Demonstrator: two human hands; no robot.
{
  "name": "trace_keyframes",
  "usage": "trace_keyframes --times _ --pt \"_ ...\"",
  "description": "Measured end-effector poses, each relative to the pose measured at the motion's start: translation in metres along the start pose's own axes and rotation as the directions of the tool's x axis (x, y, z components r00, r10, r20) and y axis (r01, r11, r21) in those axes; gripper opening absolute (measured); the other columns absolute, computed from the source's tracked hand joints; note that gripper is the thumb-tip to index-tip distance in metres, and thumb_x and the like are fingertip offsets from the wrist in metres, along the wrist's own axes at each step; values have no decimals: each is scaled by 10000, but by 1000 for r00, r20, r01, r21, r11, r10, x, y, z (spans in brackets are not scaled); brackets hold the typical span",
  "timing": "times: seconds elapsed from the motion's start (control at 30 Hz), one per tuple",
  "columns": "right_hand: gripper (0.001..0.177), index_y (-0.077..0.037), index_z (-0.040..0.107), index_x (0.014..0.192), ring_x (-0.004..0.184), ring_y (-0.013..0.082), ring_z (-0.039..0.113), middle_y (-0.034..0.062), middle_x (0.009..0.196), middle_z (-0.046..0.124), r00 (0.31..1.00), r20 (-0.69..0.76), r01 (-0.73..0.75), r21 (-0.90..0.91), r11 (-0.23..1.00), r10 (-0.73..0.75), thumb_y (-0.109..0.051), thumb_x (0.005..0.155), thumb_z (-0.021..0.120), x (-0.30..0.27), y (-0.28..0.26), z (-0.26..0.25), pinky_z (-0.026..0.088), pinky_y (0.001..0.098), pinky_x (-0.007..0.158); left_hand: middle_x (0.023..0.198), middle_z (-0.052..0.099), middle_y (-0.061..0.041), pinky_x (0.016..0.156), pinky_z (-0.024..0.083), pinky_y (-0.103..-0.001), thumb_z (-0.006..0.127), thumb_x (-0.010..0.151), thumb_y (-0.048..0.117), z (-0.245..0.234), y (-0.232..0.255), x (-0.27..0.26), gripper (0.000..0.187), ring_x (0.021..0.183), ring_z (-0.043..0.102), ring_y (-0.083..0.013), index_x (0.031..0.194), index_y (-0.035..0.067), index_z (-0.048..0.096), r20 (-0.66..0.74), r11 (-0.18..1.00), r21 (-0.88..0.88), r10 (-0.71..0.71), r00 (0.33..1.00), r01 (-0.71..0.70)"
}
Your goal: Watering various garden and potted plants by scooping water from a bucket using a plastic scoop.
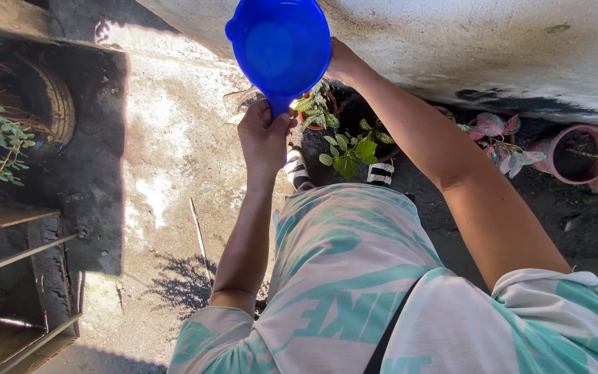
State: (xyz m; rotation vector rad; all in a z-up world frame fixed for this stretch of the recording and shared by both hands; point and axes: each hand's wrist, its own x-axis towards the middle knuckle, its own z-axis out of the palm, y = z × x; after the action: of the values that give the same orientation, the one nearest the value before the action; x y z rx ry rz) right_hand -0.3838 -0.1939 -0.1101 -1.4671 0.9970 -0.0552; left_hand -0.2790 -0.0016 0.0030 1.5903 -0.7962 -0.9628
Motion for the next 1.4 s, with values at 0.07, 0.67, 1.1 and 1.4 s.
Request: trace_keyframes --times 0.07,0.67,1.1,1.4 --pt "246 -88 529 816 636 193 467 59 707 479 1000 -4 -4 8 1000 4 -53 1056 490 0 1 0 478 330 628 931 729 -189 679 575 -266 603 914 -58 0 -1 1 380 789 737 -194 1271 -159 520 4 1000 12 4 1000 -5" --pt "214 -76 531 841 655 206 485 73 729 493 999 -15 -28 62 998 29 -46 1048 483 -8 5 6 491 340 642 940 726 -200 709 574 -272 602 916 -62 1 -9 10 378 808 741 -201 1271 -160 520 -7 1000 12 11 1000 -11" --pt "191 -67 532 860 670 215 499 85 745 503 999 -17 -42 109 993 44 -41 1041 477 -3 7 4 500 348 653 954 734 -208 715 560 -276 601 920 -63 -1 -2 10 384 813 736 -197 1283 -157 518 -3 1000 28 -4 1000 5" --pt "177 -61 533 872 680 221 508 92 756 510 998 -15 -59 146 988 62 -37 1037 474 0 10 8 507 353 660 924 737 -195 682 550 -234 603 896 -97 1 2 10 346 791 740 -185 1234 -150 551 -26 1000 -4 -8 1000 8"
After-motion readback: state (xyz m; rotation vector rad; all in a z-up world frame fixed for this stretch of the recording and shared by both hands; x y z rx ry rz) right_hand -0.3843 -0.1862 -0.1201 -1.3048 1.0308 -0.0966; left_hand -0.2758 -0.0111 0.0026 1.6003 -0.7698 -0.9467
